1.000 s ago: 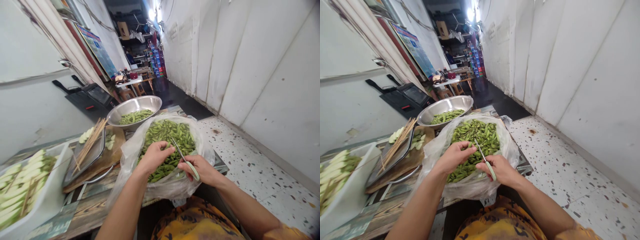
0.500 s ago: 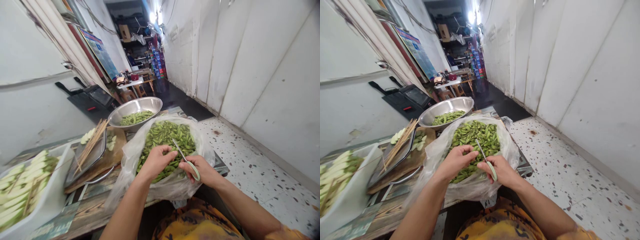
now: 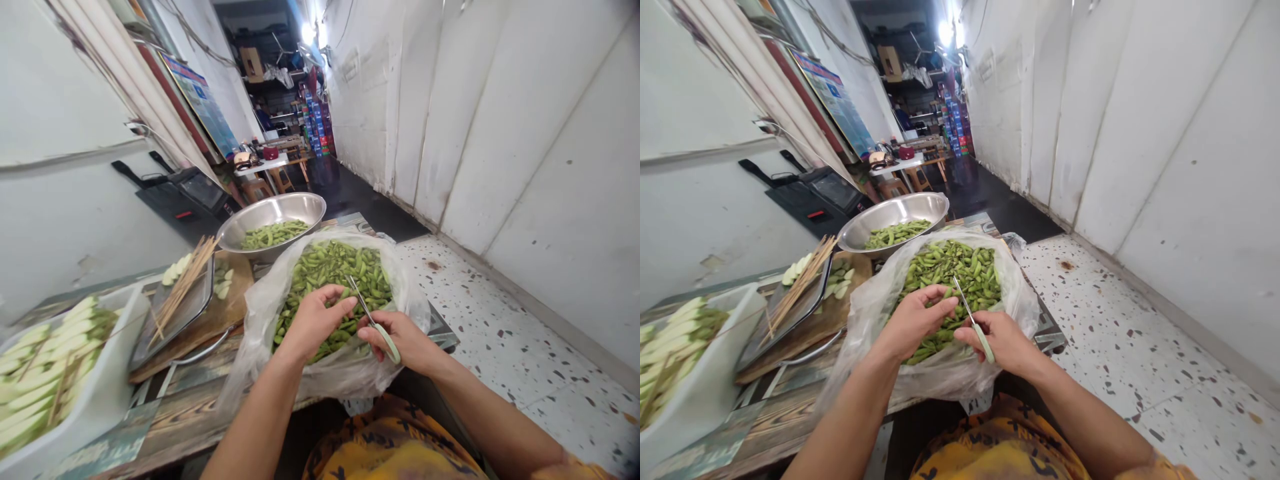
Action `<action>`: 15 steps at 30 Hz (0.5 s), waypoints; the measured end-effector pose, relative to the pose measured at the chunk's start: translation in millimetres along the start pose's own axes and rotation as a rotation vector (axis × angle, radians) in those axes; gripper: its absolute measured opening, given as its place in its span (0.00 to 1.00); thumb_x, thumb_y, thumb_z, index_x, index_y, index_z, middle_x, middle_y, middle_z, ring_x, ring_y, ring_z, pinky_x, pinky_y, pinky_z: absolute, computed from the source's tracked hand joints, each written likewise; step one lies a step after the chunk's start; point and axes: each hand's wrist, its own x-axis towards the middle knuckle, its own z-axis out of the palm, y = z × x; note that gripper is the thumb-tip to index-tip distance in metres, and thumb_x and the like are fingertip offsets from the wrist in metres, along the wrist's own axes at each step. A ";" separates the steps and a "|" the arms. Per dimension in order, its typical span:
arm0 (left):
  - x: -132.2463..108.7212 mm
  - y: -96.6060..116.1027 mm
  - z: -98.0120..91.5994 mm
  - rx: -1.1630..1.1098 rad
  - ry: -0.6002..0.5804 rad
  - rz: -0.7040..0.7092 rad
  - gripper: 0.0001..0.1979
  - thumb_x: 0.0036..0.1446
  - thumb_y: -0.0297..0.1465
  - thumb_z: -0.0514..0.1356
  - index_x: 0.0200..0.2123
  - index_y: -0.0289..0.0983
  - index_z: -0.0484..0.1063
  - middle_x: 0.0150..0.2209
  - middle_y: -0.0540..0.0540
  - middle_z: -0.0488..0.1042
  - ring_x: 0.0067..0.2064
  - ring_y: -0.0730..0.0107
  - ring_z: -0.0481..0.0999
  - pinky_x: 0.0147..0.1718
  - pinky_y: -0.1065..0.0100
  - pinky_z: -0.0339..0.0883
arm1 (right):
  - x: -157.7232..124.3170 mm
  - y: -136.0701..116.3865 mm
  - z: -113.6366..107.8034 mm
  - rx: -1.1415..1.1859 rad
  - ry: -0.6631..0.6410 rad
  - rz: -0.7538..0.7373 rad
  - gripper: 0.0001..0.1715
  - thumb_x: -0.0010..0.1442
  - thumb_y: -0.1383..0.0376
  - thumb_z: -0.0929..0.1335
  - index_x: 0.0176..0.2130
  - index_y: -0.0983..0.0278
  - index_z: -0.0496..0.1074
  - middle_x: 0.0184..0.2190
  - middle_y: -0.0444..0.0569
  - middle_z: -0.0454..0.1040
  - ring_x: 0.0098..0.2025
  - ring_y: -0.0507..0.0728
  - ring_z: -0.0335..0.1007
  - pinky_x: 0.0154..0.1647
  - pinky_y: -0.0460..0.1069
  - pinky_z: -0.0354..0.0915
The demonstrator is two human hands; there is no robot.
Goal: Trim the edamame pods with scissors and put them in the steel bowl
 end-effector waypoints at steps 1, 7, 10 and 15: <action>0.2 -0.7 0.3 -0.024 0.010 -0.009 0.12 0.50 0.39 0.61 0.31 0.34 0.70 0.20 0.54 0.65 0.17 0.84 0.53 0.17 0.77 0.47 | 0.0 0.2 -0.1 -0.011 0.005 0.001 0.20 0.56 0.51 0.67 0.33 0.67 0.69 0.16 0.40 0.65 0.18 0.49 0.60 0.20 0.43 0.54; 3.1 -6.0 4.5 -0.140 0.121 -0.055 0.15 0.47 0.39 0.63 0.34 0.33 0.72 0.18 0.55 0.61 0.17 0.84 0.54 0.16 0.78 0.46 | -0.5 -1.0 1.3 -0.050 -0.004 0.009 0.21 0.56 0.50 0.67 0.33 0.67 0.69 0.17 0.41 0.65 0.19 0.49 0.61 0.20 0.43 0.55; 3.4 -5.6 6.9 -0.225 0.160 -0.076 0.18 0.46 0.36 0.64 0.39 0.33 0.71 0.21 0.53 0.66 0.16 0.86 0.52 0.15 0.78 0.44 | -1.0 0.9 2.9 -0.114 0.006 0.001 0.21 0.57 0.50 0.66 0.33 0.66 0.69 0.17 0.41 0.65 0.19 0.49 0.61 0.21 0.43 0.56; 0.9 -1.1 7.3 -0.350 0.166 -0.072 0.13 0.45 0.33 0.63 0.35 0.32 0.69 0.25 0.50 0.71 0.16 0.87 0.52 0.14 0.78 0.41 | -2.4 2.8 4.2 -0.190 0.016 -0.006 0.21 0.57 0.49 0.66 0.34 0.66 0.70 0.17 0.41 0.65 0.20 0.50 0.61 0.21 0.43 0.56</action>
